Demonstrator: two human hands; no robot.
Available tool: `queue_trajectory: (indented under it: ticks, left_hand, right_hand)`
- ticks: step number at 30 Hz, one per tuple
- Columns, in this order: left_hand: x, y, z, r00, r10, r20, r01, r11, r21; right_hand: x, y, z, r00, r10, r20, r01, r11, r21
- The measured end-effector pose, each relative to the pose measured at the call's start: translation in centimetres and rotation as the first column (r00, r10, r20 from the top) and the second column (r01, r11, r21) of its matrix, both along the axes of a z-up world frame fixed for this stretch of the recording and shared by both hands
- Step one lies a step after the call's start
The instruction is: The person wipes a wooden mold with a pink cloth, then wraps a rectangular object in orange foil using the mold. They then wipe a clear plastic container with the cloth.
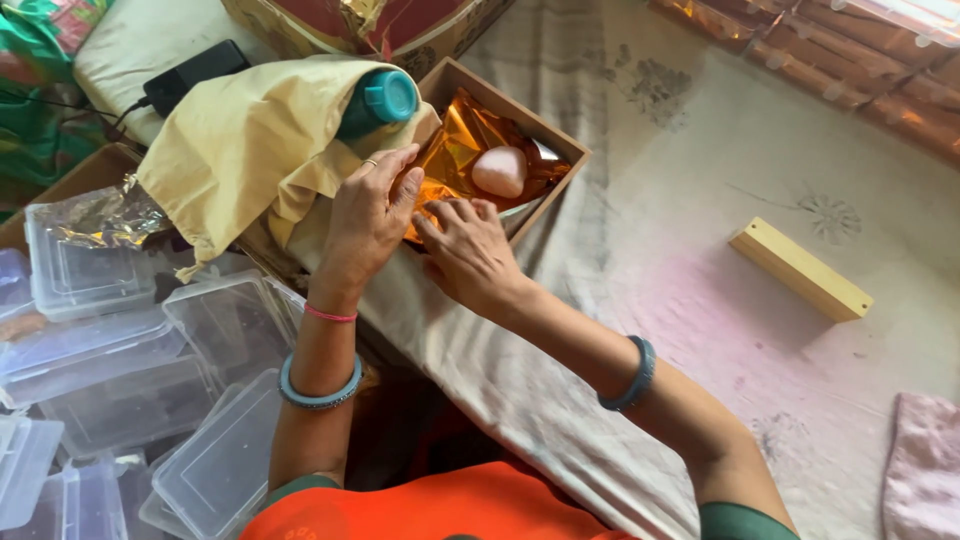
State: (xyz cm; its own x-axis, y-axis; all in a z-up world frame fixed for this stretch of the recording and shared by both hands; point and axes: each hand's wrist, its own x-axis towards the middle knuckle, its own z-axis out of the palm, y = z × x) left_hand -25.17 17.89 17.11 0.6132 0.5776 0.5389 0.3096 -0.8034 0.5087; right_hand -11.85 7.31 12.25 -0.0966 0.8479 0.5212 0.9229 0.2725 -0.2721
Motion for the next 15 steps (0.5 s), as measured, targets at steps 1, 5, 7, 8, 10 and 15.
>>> queue_trajectory:
  ticks: [1,5,7,8,10,15]
  left_hand:
    - [-0.1,0.1,0.1,1.0,-0.002,0.015,0.002,1.0,-0.004]
    - [-0.7,0.3,-0.1,0.999,-0.02,0.036,0.021,0.999,-0.041]
    - [-0.7,0.5,-0.3,0.998,-0.014,0.061,0.019,0.997,-0.069]
    - [-0.7,0.5,-0.4,0.998,-0.013,0.061,0.017,0.997,-0.07]
    - [-0.2,0.4,-0.6,0.996,-0.007,0.084,0.014,0.996,-0.084]
    - [-0.1,0.2,-1.1,0.998,-0.014,0.066,0.02,0.997,-0.078]
  right_hand:
    - [-0.5,1.3,-0.1,1.0,-0.01,0.004,0.01,0.995,-0.1]
    - [-0.4,2.7,-0.8,0.999,-0.027,-0.047,0.013,0.961,-0.277]
    - [0.0,3.0,-2.0,0.996,-0.015,-0.09,-0.005,0.975,-0.22]
    - [0.0,3.0,-2.0,0.996,-0.014,-0.089,-0.006,0.975,-0.221]
    - [0.1,3.0,-2.0,0.995,-0.029,-0.101,0.011,0.985,-0.171]
    - [0.8,2.7,-3.9,0.98,-0.067,-0.185,0.055,0.996,-0.067]
